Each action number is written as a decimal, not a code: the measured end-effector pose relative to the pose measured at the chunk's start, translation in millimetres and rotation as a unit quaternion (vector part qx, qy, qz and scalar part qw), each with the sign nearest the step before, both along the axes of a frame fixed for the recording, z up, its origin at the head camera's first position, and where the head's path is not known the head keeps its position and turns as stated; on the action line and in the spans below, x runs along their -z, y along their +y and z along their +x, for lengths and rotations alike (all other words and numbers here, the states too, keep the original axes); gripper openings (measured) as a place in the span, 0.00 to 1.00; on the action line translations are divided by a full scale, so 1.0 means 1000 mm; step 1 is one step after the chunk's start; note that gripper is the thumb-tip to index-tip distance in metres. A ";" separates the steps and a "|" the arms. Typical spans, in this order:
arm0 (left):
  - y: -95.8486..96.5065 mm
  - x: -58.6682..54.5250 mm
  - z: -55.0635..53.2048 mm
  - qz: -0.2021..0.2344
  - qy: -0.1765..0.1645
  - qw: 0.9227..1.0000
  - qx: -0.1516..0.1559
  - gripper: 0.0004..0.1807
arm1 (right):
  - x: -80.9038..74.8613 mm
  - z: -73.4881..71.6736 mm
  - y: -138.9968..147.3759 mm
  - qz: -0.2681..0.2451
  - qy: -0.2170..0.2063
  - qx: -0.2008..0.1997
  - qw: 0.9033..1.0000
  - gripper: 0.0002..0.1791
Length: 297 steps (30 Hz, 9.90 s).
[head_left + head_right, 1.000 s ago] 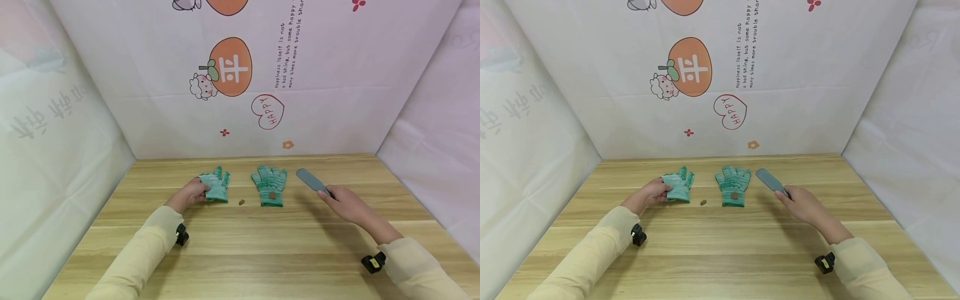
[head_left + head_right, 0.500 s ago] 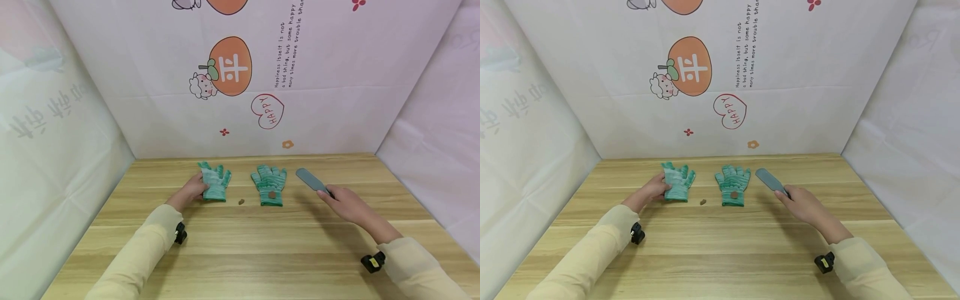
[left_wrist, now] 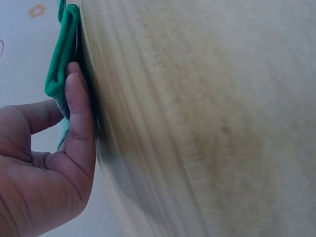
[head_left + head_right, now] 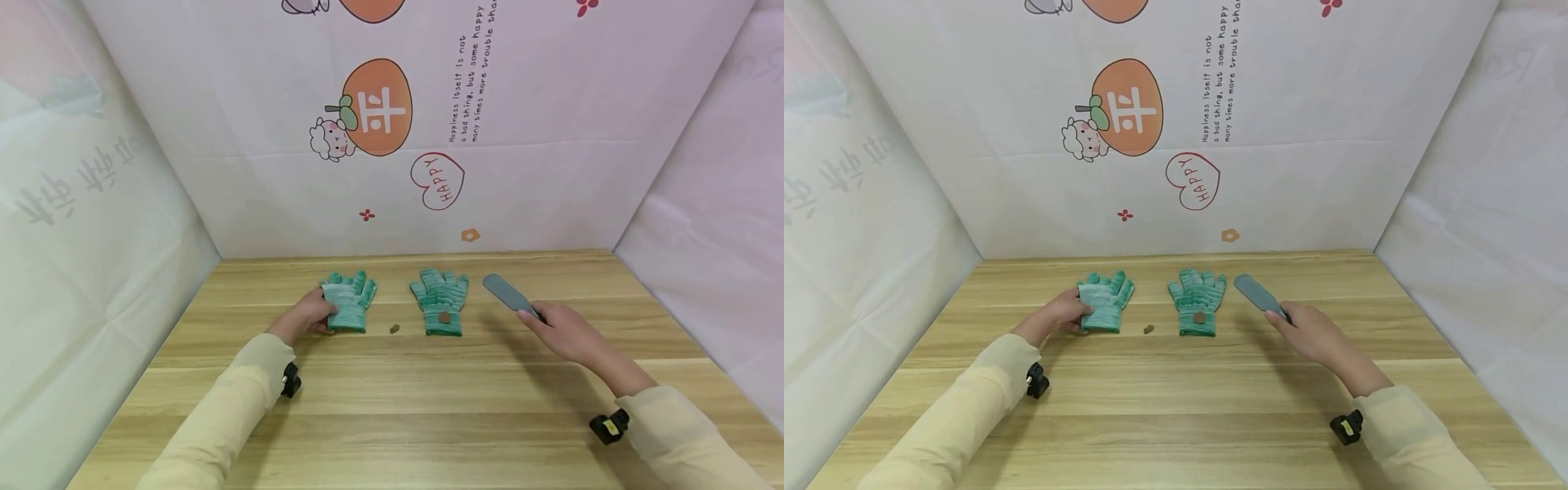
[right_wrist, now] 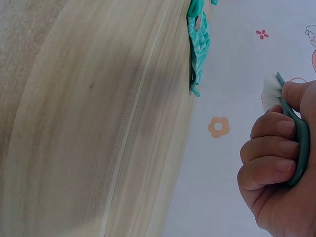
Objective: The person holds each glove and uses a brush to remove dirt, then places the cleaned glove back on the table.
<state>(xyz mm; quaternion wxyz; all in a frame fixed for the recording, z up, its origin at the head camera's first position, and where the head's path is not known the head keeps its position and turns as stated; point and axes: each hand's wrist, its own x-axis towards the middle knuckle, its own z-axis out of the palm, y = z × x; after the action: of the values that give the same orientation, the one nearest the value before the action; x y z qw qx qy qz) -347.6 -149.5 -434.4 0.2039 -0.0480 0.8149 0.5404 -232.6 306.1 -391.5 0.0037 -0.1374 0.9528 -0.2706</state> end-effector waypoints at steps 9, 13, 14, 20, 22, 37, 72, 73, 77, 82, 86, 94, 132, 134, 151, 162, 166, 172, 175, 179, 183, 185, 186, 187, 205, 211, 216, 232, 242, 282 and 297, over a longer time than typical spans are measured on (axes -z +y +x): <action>-0.003 -0.004 0.007 -0.059 0.007 0.998 0.017 0.25 | -0.001 0.000 0.000 0.002 -0.006 0.001 1.000 0.26; -0.004 -0.006 0.010 -0.075 -0.004 0.997 0.021 0.24 | -0.001 0.000 0.000 0.002 -0.003 0.000 1.000 0.26; -0.005 -0.007 0.010 -0.079 -0.006 0.997 0.020 0.24 | -0.001 0.000 0.000 0.003 -0.002 0.000 1.000 0.26; -0.005 -0.009 0.012 -0.123 -0.004 0.992 0.028 0.20 | 0.000 0.001 0.001 -0.001 0.000 -0.002 1.000 0.25; -0.005 -0.009 0.013 -0.141 0.001 0.989 0.034 0.17 | 0.000 0.001 0.001 -0.003 -0.001 -0.001 1.000 0.25; -0.004 -0.018 0.020 -0.229 0.052 0.972 0.029 0.27 | -0.001 0.001 0.001 -0.005 0.000 -0.006 1.000 0.25; 0.050 -0.024 0.002 -0.127 0.135 0.980 0.074 0.25 | 0.000 0.003 0.005 -0.004 -0.003 0.004 1.000 0.24; 0.053 -0.024 0.002 -0.125 0.135 0.980 0.074 0.25 | 0.001 0.003 0.005 -0.005 -0.002 0.004 1.000 0.24; 0.064 -0.024 0.000 -0.109 0.131 0.983 0.074 0.26 | 0.002 0.002 0.006 -0.008 0.001 0.001 1.000 0.24; 0.080 -0.023 0.000 -0.086 0.125 0.986 0.072 0.24 | 0.004 0.003 0.007 -0.009 -0.003 0.002 1.000 0.24; 0.093 -0.022 0.000 -0.071 0.125 0.987 0.067 0.23 | 0.003 0.004 0.008 -0.012 -0.004 0.004 1.000 0.23; 0.115 -0.020 0.000 -0.021 0.111 0.992 0.050 0.22 | 0.003 0.005 0.010 -0.011 -0.008 0.008 1.000 0.24; 0.179 -0.005 -0.011 -0.180 0.111 0.976 0.059 0.12 | 0.001 0.006 0.014 -0.014 -0.016 0.028 0.999 0.25; 0.182 -0.005 -0.010 -0.196 0.114 0.972 0.060 0.12 | 0.001 0.005 0.013 -0.013 -0.014 0.025 1.000 0.25; 0.189 -0.005 -0.008 -0.285 0.159 0.940 0.103 0.11 | 0.006 0.003 0.016 -0.012 -0.018 0.024 0.999 0.24; 0.192 -0.005 -0.009 -0.317 0.156 0.929 0.114 0.17 | 0.006 0.005 0.016 -0.009 -0.019 0.032 0.999 0.25; 0.193 -0.004 -0.010 -0.321 0.157 0.926 0.119 0.14 | 0.007 0.004 0.015 -0.013 -0.023 0.029 0.999 0.25; 0.191 -0.007 -0.008 -0.303 0.161 0.931 0.126 0.06 | 0.008 0.004 0.014 -0.012 -0.022 0.028 0.999 0.26; 0.189 -0.008 -0.007 -0.291 0.162 0.934 0.129 0.09 | 0.008 0.004 0.015 -0.010 -0.021 0.029 0.999 0.26; 0.187 -0.011 -0.004 -0.278 0.162 0.939 0.123 0.08 | 0.008 0.005 0.015 -0.008 -0.021 0.029 0.999 0.26; 0.185 -0.011 -0.005 -0.268 0.161 0.943 0.115 0.08 | 0.006 0.004 0.014 -0.008 -0.024 0.028 0.999 0.26; 0.183 -0.011 -0.006 -0.253 0.158 0.949 0.108 0.08 | 0.005 0.004 0.013 -0.010 -0.027 0.026 0.999 0.27; 0.183 -0.011 -0.007 -0.242 0.155 0.952 0.105 0.09 | 0.005 0.004 0.012 -0.011 -0.028 0.025 0.999 0.27; 0.182 -0.011 -0.007 -0.228 0.153 0.956 0.100 0.08 | 0.004 0.003 0.012 -0.012 -0.027 0.024 0.999 0.27; 0.162 -0.019 0.003 -0.021 0.119 0.989 0.083 0.10 | 0.004 -0.001 0.001 -0.017 -0.007 0.005 1.000 0.25; 0.148 -0.018 0.001 0.079 0.080 0.993 0.047 0.13 | 0.003 -0.002 -0.009 -0.026 -0.005 -0.016 1.000 0.24; 0.138 -0.021 0.000 0.160 0.047 0.986 0.022 0.08 | 0.000 -0.001 -0.018 -0.023 0.007 -0.023 0.999 0.23; 0.119 -0.026 0.020 0.254 0.007 0.967 0.013 0.09 | -0.008 0.000 -0.059 -0.023 0.041 -0.061 0.997 0.21; 0.115 -0.032 0.040 0.278 0.003 0.961 0.004 0.17 | -0.016 0.002 -0.093 -0.027 0.030 -0.103 0.994 0.21; 0.089 -0.031 0.066 0.333 0.033 0.942 0.030 0.18 | 0.001 -0.001 -0.110 -0.022 0.028 -0.113 0.993 0.22; 0.094 -0.029 0.066 0.323 0.025 0.946 0.026 0.13 | -0.011 0.003 -0.130 -0.011 0.028 -0.132 0.991 0.24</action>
<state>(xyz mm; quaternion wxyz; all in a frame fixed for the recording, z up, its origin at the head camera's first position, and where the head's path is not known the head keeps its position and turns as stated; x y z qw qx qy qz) -281.8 -55.9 -405.7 0.2020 0.0546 0.6025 0.7702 -229.6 176.0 -380.5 0.0113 -0.2693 0.9232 -0.2740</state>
